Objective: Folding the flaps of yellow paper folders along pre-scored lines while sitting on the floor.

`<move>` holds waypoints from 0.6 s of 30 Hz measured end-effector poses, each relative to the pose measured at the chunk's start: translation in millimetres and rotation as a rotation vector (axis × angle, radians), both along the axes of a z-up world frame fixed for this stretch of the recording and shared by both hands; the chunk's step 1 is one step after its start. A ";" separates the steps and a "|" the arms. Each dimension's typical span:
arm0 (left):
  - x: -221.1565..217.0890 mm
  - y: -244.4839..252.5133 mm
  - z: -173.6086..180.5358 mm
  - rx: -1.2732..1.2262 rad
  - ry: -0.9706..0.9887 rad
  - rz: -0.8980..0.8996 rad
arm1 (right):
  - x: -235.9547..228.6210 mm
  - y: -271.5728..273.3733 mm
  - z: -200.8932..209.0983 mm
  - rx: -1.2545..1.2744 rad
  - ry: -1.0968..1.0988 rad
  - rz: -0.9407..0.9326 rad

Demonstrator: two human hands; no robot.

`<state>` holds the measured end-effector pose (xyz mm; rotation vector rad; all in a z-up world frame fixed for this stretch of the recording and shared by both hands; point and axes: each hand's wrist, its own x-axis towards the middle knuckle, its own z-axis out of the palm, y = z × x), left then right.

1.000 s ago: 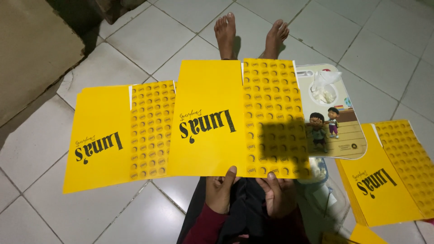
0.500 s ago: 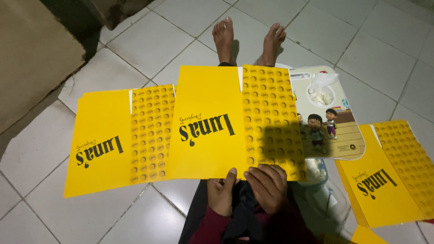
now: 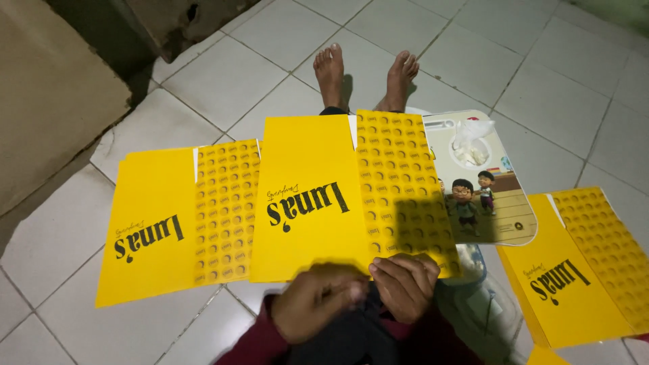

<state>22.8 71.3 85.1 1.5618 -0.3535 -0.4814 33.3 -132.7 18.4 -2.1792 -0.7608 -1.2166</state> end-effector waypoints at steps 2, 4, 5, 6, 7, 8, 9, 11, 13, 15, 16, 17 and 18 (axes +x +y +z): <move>48.6 -2.0 7.8 0.408 -0.511 0.182 | 0.0 3.7 -2.9 0.047 -0.003 -0.067; 101.3 -11.5 -19.9 0.471 -0.547 0.213 | -3.7 5.0 1.6 0.033 -0.001 -0.067; 129.5 -16.9 -33.2 0.533 -0.577 0.244 | -4.1 5.0 3.4 0.018 0.005 -0.067; 144.3 -20.4 -50.5 0.530 -0.585 0.246 | -3.5 4.1 1.1 0.015 -0.003 -0.068; 160.4 -24.2 -68.0 0.484 -0.618 0.342 | -1.9 2.9 -1.7 0.020 0.009 -0.075; 175.9 -29.0 -86.5 0.438 -0.647 0.435 | -1.2 1.1 -4.9 0.025 0.026 -0.083; 176.7 -33.0 -87.5 0.434 -0.649 0.435 | 1.8 -1.0 -5.5 0.023 0.023 -0.085; 174.2 -36.6 -92.0 0.464 -0.546 0.480 | 4.0 -1.0 -8.7 0.022 0.043 -0.076; 174.7 -42.4 -112.9 0.462 -0.588 0.506 | 5.7 -8.4 -13.2 -0.014 0.039 -0.027; 177.6 -44.1 -124.8 0.460 -0.642 0.537 | 11.7 -13.8 -18.1 -0.049 0.022 0.024; 176.7 -45.6 -127.9 0.463 -0.672 0.533 | 11.8 -16.7 -20.9 -0.089 0.013 0.037; 175.8 -47.2 -131.1 0.465 -0.701 0.528 | 11.9 -19.7 -23.9 -0.129 0.004 0.049; 174.5 -49.4 -131.4 0.465 -0.692 0.527 | 11.0 -23.0 -26.3 -0.131 0.013 0.050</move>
